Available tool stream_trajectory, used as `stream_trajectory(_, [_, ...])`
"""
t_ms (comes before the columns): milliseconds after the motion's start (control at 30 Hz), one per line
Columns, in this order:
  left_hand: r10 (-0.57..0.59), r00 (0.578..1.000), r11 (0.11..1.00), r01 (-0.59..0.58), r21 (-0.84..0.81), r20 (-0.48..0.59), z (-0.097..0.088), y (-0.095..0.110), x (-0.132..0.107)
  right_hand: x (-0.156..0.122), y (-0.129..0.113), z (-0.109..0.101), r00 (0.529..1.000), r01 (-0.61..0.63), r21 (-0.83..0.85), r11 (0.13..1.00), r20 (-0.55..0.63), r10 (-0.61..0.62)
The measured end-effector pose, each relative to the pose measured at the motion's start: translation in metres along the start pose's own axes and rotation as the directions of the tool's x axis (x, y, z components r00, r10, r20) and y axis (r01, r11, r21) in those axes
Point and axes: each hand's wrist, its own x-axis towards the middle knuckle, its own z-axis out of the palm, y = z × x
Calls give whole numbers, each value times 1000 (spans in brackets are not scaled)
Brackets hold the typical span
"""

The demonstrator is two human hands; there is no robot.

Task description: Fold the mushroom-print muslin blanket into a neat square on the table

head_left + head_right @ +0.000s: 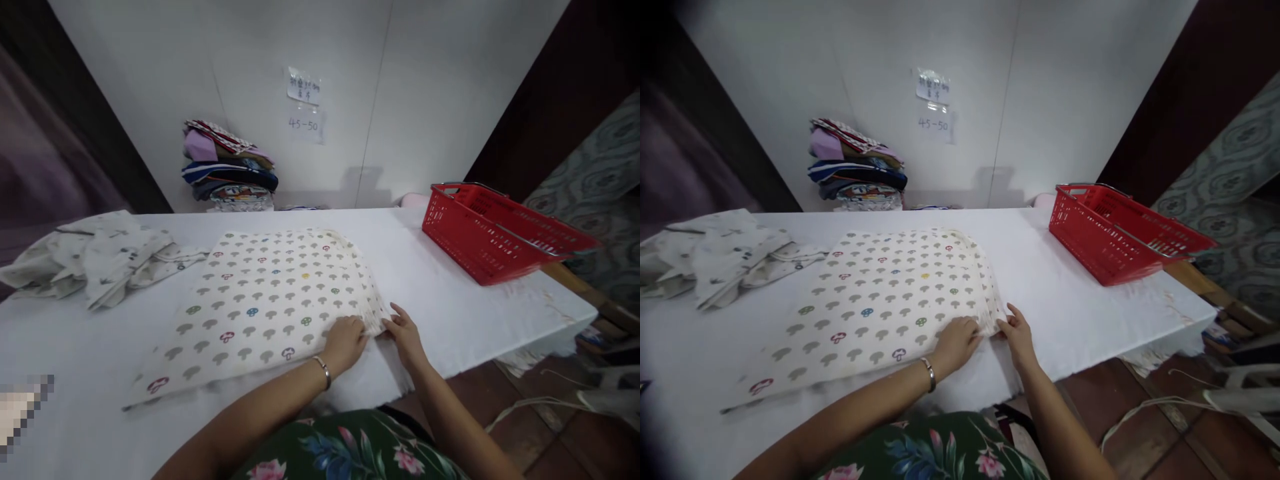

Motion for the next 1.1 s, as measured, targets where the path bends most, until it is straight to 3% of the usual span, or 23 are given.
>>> stream_trajectory(133, [-240, 970, 928, 217, -303, -41, -11, -1, 10, 2, 2, -2, 1000, -8, 17, 1000, -7, 8])
stream_trajectory(233, [-344, 929, 831, 231, -506, -140, -26, 6, 17, 0, -1, -1, 1000, -23, 18, 1000, -6, 23])
stream_trajectory(300, [-284, 926, 849, 122, -515, -248, -32, 13, 20, -4, -6, 1, 999, -16, 6, 1000, 31, 15])
stream_trajectory(367, [-117, 948, 913, -16, -409, -298, -31, 19, 22, -7, -12, 5, 996, -4, 7, 1000, 88, 3])
stream_trajectory(433, [61, 969, 958, -124, -257, -239, -21, 21, 21, -9, -17, 7, 992, -1, 22, 1000, 123, -2])
stream_trajectory(500, [143, 980, 974, -164, -156, -141, -8, 18, 19, -9, -19, 8, 992, -17, 31, 999, 123, 13])
stream_trajectory(633, [167, 980, 974, -182, -137, -111, 9, 12, 13, -7, -16, 3, 989, -78, 44, 996, 127, 72])
stream_trajectory(833, [247, 953, 949, -274, -153, -174, 4, 13, 13, -8, -15, 0, 980, -122, 54, 991, 166, 112])
stream_trajectory(1100, [318, 944, 947, -320, -16, -86, 6, 10, 16, -11, -23, 0, 976, -121, 38, 992, 184, 112])
